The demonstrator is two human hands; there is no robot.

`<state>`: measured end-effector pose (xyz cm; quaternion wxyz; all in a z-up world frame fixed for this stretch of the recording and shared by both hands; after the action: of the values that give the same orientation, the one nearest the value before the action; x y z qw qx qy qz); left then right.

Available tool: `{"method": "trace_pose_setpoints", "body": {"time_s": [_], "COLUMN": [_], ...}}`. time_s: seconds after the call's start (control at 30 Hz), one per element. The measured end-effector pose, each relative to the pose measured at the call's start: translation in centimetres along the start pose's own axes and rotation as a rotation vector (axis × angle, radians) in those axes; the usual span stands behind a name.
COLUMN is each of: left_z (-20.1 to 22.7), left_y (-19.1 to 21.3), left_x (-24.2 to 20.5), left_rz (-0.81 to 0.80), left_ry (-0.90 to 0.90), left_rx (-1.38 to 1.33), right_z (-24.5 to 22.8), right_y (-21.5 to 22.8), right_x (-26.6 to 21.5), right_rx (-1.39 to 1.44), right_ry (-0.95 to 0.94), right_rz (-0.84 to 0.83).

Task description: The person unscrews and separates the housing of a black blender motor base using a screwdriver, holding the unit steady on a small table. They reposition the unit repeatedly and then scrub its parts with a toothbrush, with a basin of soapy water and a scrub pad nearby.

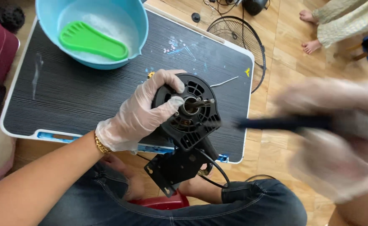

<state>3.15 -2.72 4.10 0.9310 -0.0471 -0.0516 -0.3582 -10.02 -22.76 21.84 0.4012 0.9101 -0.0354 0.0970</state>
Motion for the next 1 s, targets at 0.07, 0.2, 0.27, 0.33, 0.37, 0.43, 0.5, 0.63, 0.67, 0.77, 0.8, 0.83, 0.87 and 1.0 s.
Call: {"method": "trace_pose_setpoints", "body": {"time_s": [0.07, 0.2, 0.27, 0.33, 0.37, 0.43, 0.5, 0.63, 0.67, 0.77, 0.8, 0.83, 0.87, 1.0], "left_z": [-0.1, -0.6, -0.8, -0.7, -0.8, -0.6, -0.6, -0.7, -0.7, -0.6, -0.6, -0.6, -0.6, -0.5], "left_y": [0.1, 0.3, 0.3, 0.2, 0.2, 0.2, 0.2, 0.2, 0.2, 0.2, 0.2, 0.2, 0.2, 0.2], "left_x": [0.0, -0.1, -0.2, -0.2, -0.2, -0.1, -0.1, 0.0, 0.0, -0.1, -0.1, -0.1, -0.1, -0.1], "left_rz": [-0.016, -0.014, -0.042, -0.055, -0.069, -0.059, -0.054, -0.065, -0.064, -0.069, -0.070, -0.071, -0.073, -0.066], "left_ry": [-0.006, 0.009, -0.046, -0.038, -0.031, -0.025, -0.022, -0.031, -0.042, -0.036, -0.036, -0.034, -0.034, -0.011], "left_rx": [-0.007, -0.014, -0.076, -0.094, -0.111, -0.097, -0.078, -0.078, -0.075, -0.080, -0.080, -0.093, -0.104, -0.151], "right_z": [-3.4, -2.7, -2.9, -2.9, -2.9, -3.0, -2.9, -2.9, -3.0, -3.7, -3.4, -3.1, -2.8, -2.7], "right_y": [-3.6, -5.5, -6.1, -6.2, -6.1, -5.7, -5.7, -5.9, -6.0, -5.8, -5.9, -6.0, -6.1, -5.6], "right_x": [3.9, 6.6, 7.2, 7.1, 7.0, 7.1, 7.2, 7.6, 7.6, 7.8, 7.8, 7.9, 8.0, 8.7], "right_rx": [0.044, 0.005, -0.077, -0.025, 0.027, -0.037, -0.100, -0.038, -0.030, -0.067, -0.067, -0.070, -0.075, -0.002], "right_ry": [0.198, 0.276, 0.317, 0.268, 0.220, 0.224, 0.229, 0.216, 0.229, 0.244, 0.243, 0.225, 0.210, 0.180], "right_rz": [0.012, -0.174, -0.252, -0.220, -0.186, -0.194, -0.194, -0.240, -0.247, -0.260, -0.260, -0.266, -0.271, -0.310]}}
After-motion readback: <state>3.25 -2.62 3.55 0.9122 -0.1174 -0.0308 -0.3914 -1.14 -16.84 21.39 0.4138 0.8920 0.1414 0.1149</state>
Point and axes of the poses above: each hand's wrist, its own x-axis towards the middle knuckle, its own y-axis out of the back of the hand, z = x × y, the point moved 5 cm from there along x, towards the middle knuckle, and after that the axes turned 6 degrees about y, right-handed, at the moved point
